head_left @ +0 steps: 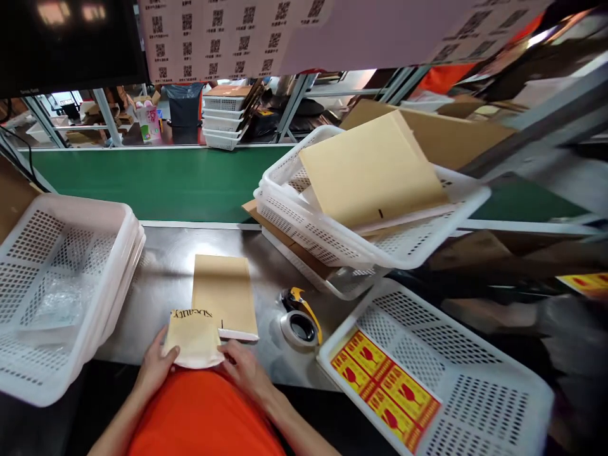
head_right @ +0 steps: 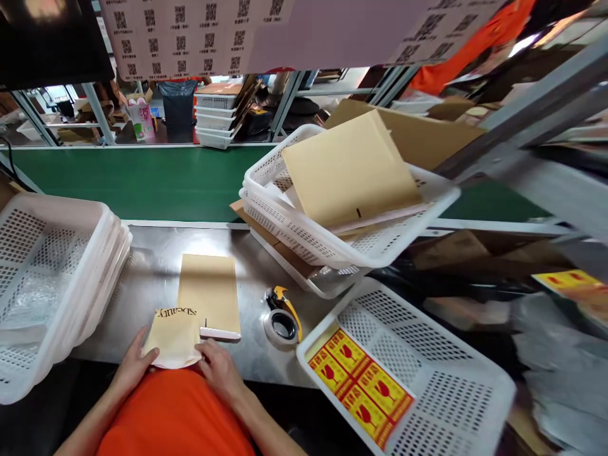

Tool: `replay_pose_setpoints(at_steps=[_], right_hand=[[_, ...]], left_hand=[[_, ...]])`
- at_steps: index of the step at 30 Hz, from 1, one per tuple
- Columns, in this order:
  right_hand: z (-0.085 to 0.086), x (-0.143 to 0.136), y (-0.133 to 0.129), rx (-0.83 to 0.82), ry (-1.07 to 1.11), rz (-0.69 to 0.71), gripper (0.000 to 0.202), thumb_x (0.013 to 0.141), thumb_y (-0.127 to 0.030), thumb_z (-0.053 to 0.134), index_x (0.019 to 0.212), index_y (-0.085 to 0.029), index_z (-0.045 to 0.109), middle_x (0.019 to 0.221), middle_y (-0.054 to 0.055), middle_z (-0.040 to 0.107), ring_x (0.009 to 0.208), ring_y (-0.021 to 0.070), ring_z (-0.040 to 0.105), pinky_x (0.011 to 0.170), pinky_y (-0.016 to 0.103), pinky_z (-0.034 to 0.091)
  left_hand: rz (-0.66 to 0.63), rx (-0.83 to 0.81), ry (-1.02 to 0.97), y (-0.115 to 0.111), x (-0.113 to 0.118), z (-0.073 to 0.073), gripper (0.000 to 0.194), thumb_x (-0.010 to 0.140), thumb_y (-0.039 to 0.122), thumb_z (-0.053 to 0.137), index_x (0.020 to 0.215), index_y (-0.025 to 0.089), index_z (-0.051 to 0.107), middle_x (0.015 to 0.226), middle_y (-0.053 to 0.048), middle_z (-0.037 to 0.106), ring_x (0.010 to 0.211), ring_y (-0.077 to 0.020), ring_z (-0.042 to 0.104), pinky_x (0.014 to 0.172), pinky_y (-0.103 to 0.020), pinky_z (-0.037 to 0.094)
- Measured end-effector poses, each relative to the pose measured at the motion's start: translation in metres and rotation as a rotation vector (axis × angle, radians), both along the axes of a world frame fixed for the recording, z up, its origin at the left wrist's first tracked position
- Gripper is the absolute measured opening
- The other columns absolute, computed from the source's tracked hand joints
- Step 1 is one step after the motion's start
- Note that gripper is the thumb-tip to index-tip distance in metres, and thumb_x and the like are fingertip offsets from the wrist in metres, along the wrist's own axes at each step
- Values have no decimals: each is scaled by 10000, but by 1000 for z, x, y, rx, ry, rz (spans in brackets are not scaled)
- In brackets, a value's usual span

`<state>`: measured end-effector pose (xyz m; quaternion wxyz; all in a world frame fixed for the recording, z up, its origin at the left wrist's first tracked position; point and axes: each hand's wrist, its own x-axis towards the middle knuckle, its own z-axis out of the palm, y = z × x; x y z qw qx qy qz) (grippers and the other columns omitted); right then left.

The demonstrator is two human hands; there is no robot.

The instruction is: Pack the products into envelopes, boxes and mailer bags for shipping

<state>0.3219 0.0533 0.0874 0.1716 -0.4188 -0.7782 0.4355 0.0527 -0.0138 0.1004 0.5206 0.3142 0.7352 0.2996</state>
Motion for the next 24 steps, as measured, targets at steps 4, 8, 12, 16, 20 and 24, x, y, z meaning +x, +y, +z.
replay_pose_setpoints(at_steps=[4,8,12,16,20,24], right_hand=[[9,2,21,239,-41,67,233,1012,-311,551,885,-206,716,822,56,699,778,192,634,713,288,473],[46,11,43,369,-55,144,298,1031,-358,578,793,-209,677,790,49,682,754,180,608,676,282,416],[83,16,50,299,-44,246,394,1005,-475,638,718,-206,651,727,29,664,692,164,577,637,284,361],[107,20,50,189,108,310,491,1007,-596,596,696,-218,637,701,14,620,712,171,565,666,294,380],[125,26,52,34,122,279,436,983,-590,629,732,-234,643,820,33,654,851,211,611,779,328,461],[131,15,49,0,2,194,358,886,-586,746,966,-237,740,1051,97,730,1009,279,653,930,415,519]], left_hand=[[-140,100,88,11,-12,39,743,781,647,721,1256,75,758,869,-87,796,741,-237,717,733,-337,573],[-422,243,144,13,-31,82,532,865,450,729,1321,179,759,1084,-99,828,934,-254,737,849,-324,583],[-677,514,397,8,-47,103,368,1028,348,516,1187,251,834,857,-82,790,804,-215,697,791,-286,568],[-719,648,435,4,-53,112,363,1054,379,506,1139,305,851,975,-97,741,922,-219,686,878,-318,583],[-523,692,122,8,-45,107,354,1051,426,544,1052,276,865,1209,-112,795,1167,-273,723,1057,-395,559],[-348,695,97,16,-19,95,385,1067,426,517,1037,226,844,1030,-99,844,982,-249,783,911,-337,596]])
